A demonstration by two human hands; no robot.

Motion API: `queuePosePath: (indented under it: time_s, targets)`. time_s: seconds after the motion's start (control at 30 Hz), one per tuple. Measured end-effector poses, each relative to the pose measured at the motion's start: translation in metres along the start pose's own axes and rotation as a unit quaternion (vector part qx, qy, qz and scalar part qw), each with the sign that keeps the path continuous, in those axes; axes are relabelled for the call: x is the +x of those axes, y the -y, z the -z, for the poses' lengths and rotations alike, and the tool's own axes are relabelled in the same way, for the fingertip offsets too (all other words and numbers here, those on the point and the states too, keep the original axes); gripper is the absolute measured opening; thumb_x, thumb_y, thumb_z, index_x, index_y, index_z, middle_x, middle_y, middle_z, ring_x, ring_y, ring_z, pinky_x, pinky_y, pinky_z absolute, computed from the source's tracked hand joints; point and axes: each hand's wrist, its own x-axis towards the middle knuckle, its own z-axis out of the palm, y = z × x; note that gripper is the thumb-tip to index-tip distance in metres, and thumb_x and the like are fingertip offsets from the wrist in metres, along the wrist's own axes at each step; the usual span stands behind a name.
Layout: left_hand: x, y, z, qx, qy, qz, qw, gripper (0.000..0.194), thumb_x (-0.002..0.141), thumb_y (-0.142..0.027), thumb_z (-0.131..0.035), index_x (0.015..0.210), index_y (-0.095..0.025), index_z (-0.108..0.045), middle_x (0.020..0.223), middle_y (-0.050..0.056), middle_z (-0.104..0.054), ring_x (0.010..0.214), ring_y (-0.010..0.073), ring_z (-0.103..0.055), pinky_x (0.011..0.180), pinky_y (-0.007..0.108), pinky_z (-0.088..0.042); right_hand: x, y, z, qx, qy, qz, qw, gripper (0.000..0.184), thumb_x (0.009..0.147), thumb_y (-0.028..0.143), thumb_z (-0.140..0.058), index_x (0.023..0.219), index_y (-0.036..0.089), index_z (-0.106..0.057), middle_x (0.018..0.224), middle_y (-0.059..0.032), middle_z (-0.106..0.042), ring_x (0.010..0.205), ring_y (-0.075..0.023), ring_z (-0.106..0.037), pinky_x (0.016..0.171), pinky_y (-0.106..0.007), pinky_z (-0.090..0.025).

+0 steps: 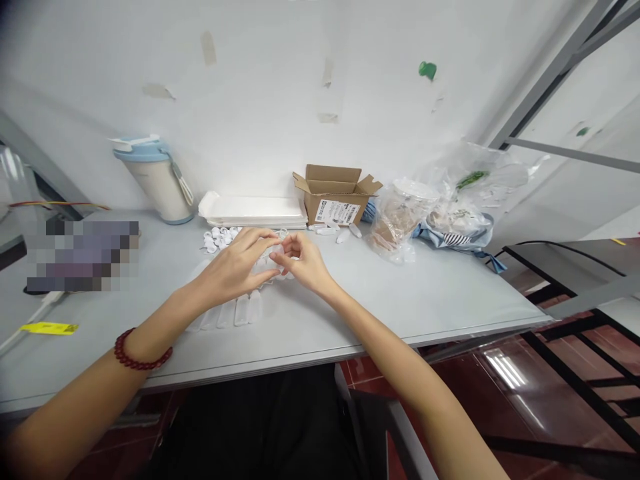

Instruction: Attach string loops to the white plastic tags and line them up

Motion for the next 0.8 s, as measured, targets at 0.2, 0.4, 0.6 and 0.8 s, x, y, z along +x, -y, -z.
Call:
queuePosePath:
  time_s: [0.2,0.4,0.6,0.8]
  targets:
    - [0.002,-0.003,0.004,-0.036,-0.001,0.021,0.999,0.034,0.08,-0.027,-0.06,0.112,-0.017,-0.052,0.115,0.011,-0.055,0.109,0.027,-0.048,0.09,0.043,-0.045,-0.001,0.003,-0.001,0.003,-0.003,0.003,1.0,0.037,0.072,0.046,-0.068,0.084,0.021,-0.043,0.067,0.0064,-0.051,0.057,-0.0089,-0.054,0.048,-0.024,-0.051]
    - [0.004,-0.007,0.019,-0.103,0.064,0.052,0.991,0.037,0.075,-0.029,-0.063,0.109,-0.021,-0.053,0.109,0.007,-0.056,0.103,0.0252,-0.051,0.087,0.04,-0.045,-0.001,0.01,0.004,0.011,0.049,-0.052,0.997,0.018,0.081,0.035,-0.053,0.086,0.022,-0.042,0.058,0.007,-0.058,0.048,-0.0106,-0.057,0.042,-0.021,-0.047]
    - [0.001,-0.008,0.026,-0.14,0.173,0.062,0.973,0.039,0.074,-0.037,-0.063,0.111,-0.024,-0.056,0.111,0.005,-0.057,0.098,0.0233,-0.054,0.082,0.036,-0.047,0.002,0.016,0.011,-0.038,0.048,-0.097,0.993,0.004,0.072,0.019,-0.047,0.076,0.019,-0.046,0.051,0.0056,-0.059,0.035,-0.0089,-0.051,0.035,-0.018,-0.039]
    - [-0.003,-0.012,0.019,-0.144,0.265,0.05,0.952,0.041,0.075,-0.041,-0.062,0.112,-0.025,-0.06,0.113,0.005,-0.057,0.1,0.0231,-0.056,0.083,0.032,-0.045,0.009,0.016,0.024,-0.018,-0.032,-0.098,0.994,0.002,0.068,0.019,-0.042,0.068,0.019,-0.045,0.046,0.0044,-0.057,0.029,-0.0093,-0.046,0.029,-0.018,-0.031]
